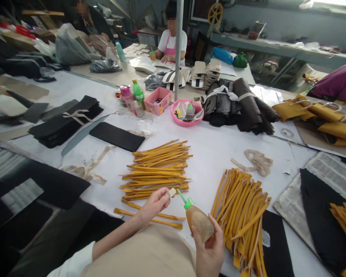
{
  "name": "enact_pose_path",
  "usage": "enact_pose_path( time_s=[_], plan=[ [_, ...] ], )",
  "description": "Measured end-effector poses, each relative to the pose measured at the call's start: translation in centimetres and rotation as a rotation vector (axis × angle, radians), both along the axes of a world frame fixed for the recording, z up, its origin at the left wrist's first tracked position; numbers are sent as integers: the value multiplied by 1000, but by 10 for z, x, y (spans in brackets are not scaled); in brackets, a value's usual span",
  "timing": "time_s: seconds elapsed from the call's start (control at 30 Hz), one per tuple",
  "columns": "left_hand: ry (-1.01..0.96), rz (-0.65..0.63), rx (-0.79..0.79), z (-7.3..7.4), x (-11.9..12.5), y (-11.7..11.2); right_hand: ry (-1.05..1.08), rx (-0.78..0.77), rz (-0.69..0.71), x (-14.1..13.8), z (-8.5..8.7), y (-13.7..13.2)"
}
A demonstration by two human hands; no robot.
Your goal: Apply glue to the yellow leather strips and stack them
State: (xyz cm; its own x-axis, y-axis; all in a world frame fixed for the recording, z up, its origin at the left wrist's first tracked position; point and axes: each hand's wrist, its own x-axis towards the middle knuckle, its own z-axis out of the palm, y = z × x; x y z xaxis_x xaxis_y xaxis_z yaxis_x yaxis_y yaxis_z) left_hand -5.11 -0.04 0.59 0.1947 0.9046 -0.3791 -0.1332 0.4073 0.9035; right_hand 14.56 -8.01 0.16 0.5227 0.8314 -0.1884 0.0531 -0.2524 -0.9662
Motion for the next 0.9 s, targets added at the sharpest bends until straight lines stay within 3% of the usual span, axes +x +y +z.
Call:
enact_pose_path(
  time_s=[0.3,0.53,0.73,0.9],
  plan=[
    [-4,-5,-2,-3,0,-1,-63,-38,147,14,-11,-14],
    [14,-12,9,-6,1,0,-85,-92,135,14,-1,-17],
    [108,0,30,-6,0,1,4,-42,58,17,4,-13],
    [92,-30,16,-7,1,-1,73,-66,86,9,6,-5]
  ],
)
